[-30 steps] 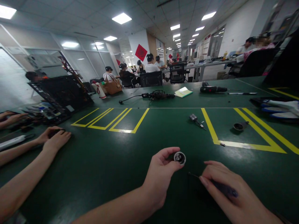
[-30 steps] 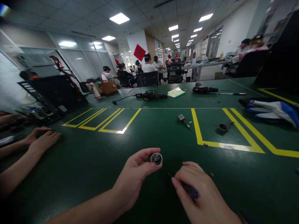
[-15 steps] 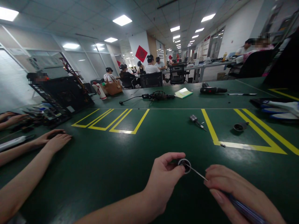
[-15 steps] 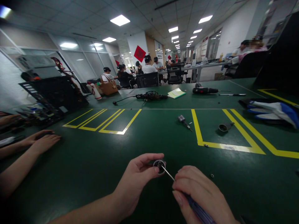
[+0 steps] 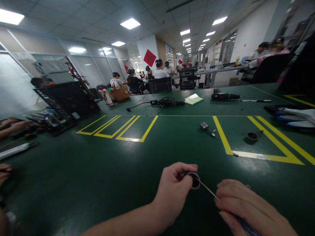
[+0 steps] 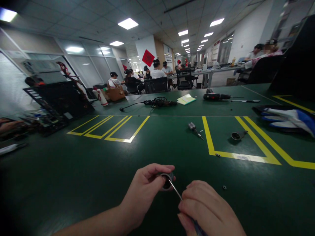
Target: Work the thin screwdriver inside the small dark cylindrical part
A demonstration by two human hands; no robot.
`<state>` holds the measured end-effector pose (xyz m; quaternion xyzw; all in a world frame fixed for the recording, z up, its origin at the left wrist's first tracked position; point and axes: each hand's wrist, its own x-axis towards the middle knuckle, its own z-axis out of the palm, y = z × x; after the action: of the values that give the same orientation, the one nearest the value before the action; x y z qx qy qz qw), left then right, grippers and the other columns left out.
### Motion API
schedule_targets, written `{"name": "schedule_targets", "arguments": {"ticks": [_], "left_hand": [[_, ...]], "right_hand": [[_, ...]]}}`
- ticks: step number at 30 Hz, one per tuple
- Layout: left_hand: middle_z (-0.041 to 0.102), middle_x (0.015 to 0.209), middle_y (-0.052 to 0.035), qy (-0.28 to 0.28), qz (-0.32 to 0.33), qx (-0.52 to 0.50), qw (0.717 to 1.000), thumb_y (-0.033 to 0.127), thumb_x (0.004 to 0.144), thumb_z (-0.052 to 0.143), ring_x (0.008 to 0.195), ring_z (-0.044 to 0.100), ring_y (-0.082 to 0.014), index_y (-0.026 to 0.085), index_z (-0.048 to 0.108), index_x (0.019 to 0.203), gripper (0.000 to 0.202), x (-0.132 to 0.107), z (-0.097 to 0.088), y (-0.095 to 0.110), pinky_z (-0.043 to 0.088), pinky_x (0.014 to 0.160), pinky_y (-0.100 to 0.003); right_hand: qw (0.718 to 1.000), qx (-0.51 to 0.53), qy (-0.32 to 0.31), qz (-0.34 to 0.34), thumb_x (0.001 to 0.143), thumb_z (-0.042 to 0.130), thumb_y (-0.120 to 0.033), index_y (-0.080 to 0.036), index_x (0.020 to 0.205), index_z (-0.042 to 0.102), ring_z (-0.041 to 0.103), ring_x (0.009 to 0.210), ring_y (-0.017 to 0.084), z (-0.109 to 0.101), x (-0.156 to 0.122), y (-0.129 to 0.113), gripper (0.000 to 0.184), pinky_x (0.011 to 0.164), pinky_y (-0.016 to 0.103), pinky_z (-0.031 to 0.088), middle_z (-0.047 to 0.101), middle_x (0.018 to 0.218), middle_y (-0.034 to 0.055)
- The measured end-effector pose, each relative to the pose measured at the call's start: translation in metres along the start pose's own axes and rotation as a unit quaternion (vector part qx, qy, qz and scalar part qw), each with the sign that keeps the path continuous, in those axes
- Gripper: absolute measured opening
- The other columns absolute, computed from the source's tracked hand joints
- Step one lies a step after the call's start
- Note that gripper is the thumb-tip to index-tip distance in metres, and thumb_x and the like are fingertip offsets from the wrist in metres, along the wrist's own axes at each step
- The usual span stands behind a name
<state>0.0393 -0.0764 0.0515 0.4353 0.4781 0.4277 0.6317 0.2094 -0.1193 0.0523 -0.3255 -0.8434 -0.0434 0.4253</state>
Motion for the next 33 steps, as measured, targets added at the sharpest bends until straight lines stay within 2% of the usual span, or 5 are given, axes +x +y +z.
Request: {"name": "schedule_targets", "arguments": {"ticks": [13, 18, 24, 29, 33], "left_hand": [[0.067, 0.101, -0.0078, -0.003, 0.094, 0.060, 0.994, 0.009, 0.075, 0.056, 0.086, 0.065, -0.0177, 0.014, 0.066, 0.083, 0.014, 0.025, -0.017, -0.003, 0.052, 0.079, -0.033], [0.063, 0.104, -0.0081, 0.033, 0.104, 0.091, 0.990, -0.007, 0.064, 0.059, 0.095, 0.063, -0.0170, 0.014, 0.054, 0.116, 0.057, 0.058, -0.042, -0.002, 0.048, 0.088, -0.033], [0.056, 0.104, -0.0052, 0.042, 0.254, 0.320, 0.912, 0.007, 0.065, 0.069, 0.092, 0.057, -0.0184, 0.017, 0.061, 0.104, 0.041, 0.072, -0.064, 0.005, 0.048, 0.081, -0.035], [0.056, 0.095, -0.0040, 0.033, 0.329, 0.458, 0.825, 0.025, 0.064, 0.076, 0.091, 0.050, -0.0204, 0.017, 0.060, 0.088, 0.029, 0.081, -0.068, 0.009, 0.041, 0.080, -0.034], [0.057, 0.090, -0.0019, -0.011, 0.297, 0.391, 0.871, 0.030, 0.068, 0.073, 0.083, 0.052, -0.0173, 0.017, 0.054, 0.091, 0.032, 0.092, -0.061, -0.002, 0.041, 0.074, -0.030]], "right_hand": [[0.990, 0.079, 0.018, 0.114, 0.078, 0.061, -0.015, -0.027, 0.094, 0.060, 0.070, 0.078, 0.019, 0.006, -0.009, -0.001, 0.020, 0.067, 0.025, 0.058, 0.073, 0.083, 0.0009], [0.978, 0.125, 0.017, 0.168, 0.079, 0.061, -0.018, -0.028, 0.095, 0.063, 0.071, 0.076, 0.018, 0.005, -0.011, 0.005, 0.019, 0.064, 0.023, 0.058, 0.072, 0.088, 0.0004], [0.969, 0.152, -0.012, 0.194, 0.078, 0.060, -0.021, -0.028, 0.087, 0.066, 0.069, 0.072, 0.017, -0.004, 0.005, -0.004, 0.013, 0.059, 0.020, 0.057, 0.072, 0.081, -0.0014], [0.907, 0.242, -0.065, 0.340, 0.079, 0.058, -0.033, -0.023, 0.071, 0.067, 0.067, 0.062, 0.017, -0.006, 0.031, -0.006, 0.015, 0.053, 0.022, 0.054, 0.070, 0.068, 0.0002], [0.834, 0.355, 0.030, 0.421, 0.080, 0.058, -0.041, -0.019, 0.076, 0.069, 0.065, 0.074, 0.021, 0.011, 0.043, 0.007, 0.025, 0.066, 0.030, 0.054, 0.070, 0.076, 0.0044]]}}
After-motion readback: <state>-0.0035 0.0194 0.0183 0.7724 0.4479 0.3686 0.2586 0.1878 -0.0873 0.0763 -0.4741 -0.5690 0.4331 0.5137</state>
